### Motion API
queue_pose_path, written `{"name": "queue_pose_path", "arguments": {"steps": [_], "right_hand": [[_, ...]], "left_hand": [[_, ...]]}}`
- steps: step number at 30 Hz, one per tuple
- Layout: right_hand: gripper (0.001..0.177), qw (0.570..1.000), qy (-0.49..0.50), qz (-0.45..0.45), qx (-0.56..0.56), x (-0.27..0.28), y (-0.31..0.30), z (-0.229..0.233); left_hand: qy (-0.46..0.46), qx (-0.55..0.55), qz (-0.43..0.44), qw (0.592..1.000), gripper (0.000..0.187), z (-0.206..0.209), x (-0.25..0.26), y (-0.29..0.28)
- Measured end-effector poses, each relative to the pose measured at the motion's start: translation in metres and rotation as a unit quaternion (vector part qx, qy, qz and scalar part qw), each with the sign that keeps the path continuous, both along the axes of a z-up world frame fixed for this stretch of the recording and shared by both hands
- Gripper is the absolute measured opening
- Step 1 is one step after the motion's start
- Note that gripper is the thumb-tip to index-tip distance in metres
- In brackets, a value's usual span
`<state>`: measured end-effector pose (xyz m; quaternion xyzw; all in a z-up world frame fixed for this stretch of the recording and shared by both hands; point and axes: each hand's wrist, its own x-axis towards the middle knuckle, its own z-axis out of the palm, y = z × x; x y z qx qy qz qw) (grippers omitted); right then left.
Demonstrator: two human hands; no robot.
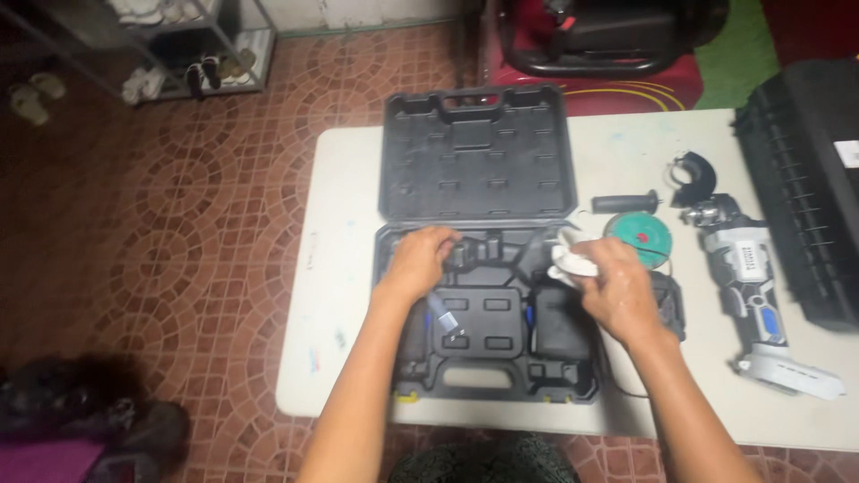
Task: The person wipes several power tools and accessories with a white cloth. They clean a battery charger, a cordless drill, a drill chuck, and a battery pack, placing each item back into a black plastic case on a white table.
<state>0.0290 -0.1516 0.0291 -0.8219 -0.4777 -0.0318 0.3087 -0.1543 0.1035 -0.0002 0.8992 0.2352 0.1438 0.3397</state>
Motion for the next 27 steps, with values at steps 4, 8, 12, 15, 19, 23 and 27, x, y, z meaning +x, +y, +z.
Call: {"name": "queue_pose_path", "arguments": {"steps": [4,8,12,15,19,23,27], "right_hand": [[0.034,0.997,0.052,0.048,0.014,-0.045,0.031,-0.017],[0.036,0.989,0.116,0.034,-0.085,-0.083,0.057,-0.03],[0.037,0.98,0.154,0.008,-0.124,-0.104,0.062,-0.037],[0.039,0.981,0.146,0.004,-0.127,-0.1,0.054,-0.037],[0.039,0.971,0.179,-0.034,-0.152,-0.099,0.046,-0.039],[0.039,0.972,0.182,-0.054,-0.139,-0.093,0.044,-0.036],[0.039,0.956,0.281,-0.068,-0.044,-0.086,0.038,-0.018]], "left_hand": [[0.134,0.034,0.033,0.99,0.027,-0.027,-0.046,0.007],[0.166,0.052,0.086,0.981,0.032,-0.051,-0.053,0.007],[0.221,0.029,0.089,0.971,0.028,-0.068,-0.046,0.008],[0.25,0.02,0.082,0.964,0.021,-0.076,-0.034,0.007],[0.24,-0.029,0.079,0.967,0.016,-0.077,-0.03,0.007],[0.188,-0.043,0.062,0.979,0.014,-0.071,-0.025,0.003],[0.03,-0.118,0.088,0.989,0.014,-0.059,-0.014,-0.006]]}}
